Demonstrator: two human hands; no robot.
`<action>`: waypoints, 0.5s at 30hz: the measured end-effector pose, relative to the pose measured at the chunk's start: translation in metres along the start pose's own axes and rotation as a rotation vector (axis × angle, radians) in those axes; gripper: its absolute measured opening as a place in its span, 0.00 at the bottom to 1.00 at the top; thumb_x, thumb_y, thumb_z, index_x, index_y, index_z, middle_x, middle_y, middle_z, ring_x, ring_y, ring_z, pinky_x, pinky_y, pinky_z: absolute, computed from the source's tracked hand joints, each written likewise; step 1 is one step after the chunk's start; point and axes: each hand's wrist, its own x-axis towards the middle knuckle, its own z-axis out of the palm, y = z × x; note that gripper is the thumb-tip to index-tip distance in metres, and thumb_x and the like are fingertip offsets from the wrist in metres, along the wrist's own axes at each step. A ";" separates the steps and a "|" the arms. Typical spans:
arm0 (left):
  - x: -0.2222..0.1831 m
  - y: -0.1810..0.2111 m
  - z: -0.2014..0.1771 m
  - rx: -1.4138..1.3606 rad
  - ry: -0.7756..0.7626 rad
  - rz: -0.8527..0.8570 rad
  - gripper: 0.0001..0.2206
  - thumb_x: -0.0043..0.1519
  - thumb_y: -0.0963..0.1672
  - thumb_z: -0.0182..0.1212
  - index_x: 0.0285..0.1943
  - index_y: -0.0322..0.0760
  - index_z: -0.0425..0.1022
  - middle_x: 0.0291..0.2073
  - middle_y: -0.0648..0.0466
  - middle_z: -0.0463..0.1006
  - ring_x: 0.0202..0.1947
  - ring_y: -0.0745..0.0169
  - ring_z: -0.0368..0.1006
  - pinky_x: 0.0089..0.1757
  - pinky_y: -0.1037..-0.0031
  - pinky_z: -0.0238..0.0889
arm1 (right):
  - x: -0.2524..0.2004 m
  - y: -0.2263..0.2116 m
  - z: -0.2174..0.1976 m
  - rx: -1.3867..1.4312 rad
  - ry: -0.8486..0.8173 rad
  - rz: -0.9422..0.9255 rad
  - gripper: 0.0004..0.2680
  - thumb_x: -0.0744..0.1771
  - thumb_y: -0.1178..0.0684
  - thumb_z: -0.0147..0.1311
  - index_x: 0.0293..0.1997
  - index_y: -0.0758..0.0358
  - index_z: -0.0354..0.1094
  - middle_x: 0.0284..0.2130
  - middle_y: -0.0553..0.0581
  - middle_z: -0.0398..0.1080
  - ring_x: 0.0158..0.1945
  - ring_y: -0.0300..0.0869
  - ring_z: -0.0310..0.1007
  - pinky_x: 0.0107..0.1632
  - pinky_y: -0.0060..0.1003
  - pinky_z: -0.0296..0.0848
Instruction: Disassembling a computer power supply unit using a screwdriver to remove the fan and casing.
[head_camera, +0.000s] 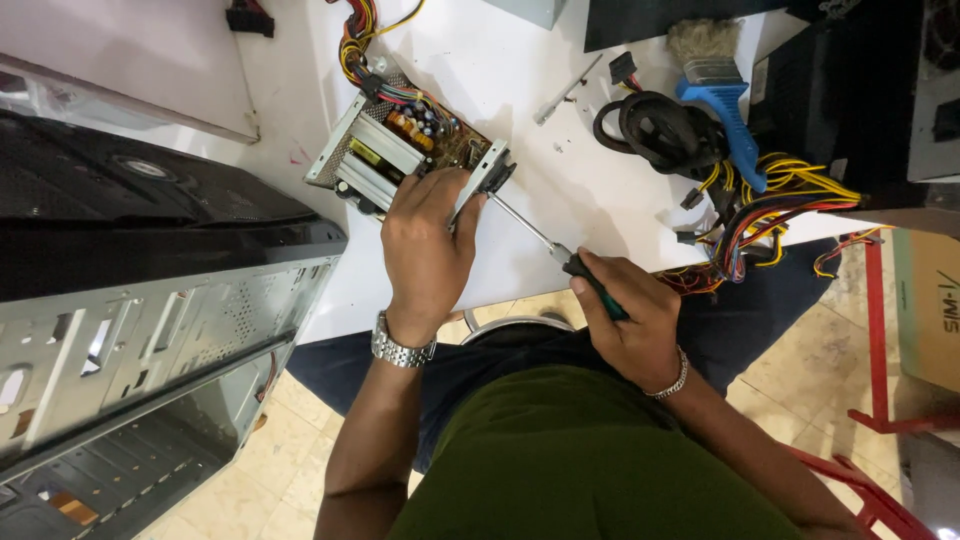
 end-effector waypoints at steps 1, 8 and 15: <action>0.000 -0.001 0.000 0.000 0.000 0.000 0.09 0.59 0.37 0.72 0.46 0.28 0.81 0.38 0.43 0.83 0.34 0.44 0.77 0.35 0.61 0.71 | 0.001 0.000 0.000 0.000 0.000 0.000 0.08 0.68 0.64 0.58 0.50 0.76 0.76 0.34 0.71 0.78 0.36 0.60 0.81 0.33 0.45 0.78; -0.002 -0.001 0.000 0.013 -0.013 0.022 0.09 0.58 0.37 0.72 0.46 0.28 0.81 0.38 0.43 0.83 0.36 0.43 0.77 0.37 0.61 0.71 | 0.005 -0.006 -0.009 -0.111 -0.077 0.105 0.10 0.64 0.59 0.68 0.47 0.72 0.75 0.31 0.66 0.77 0.32 0.58 0.79 0.32 0.44 0.74; -0.007 -0.006 -0.002 0.032 -0.039 0.049 0.09 0.58 0.37 0.72 0.47 0.29 0.81 0.39 0.44 0.83 0.39 0.42 0.78 0.39 0.61 0.72 | -0.006 -0.006 -0.017 0.091 -0.234 0.572 0.12 0.67 0.54 0.60 0.55 0.64 0.69 0.36 0.68 0.77 0.39 0.53 0.77 0.42 0.53 0.70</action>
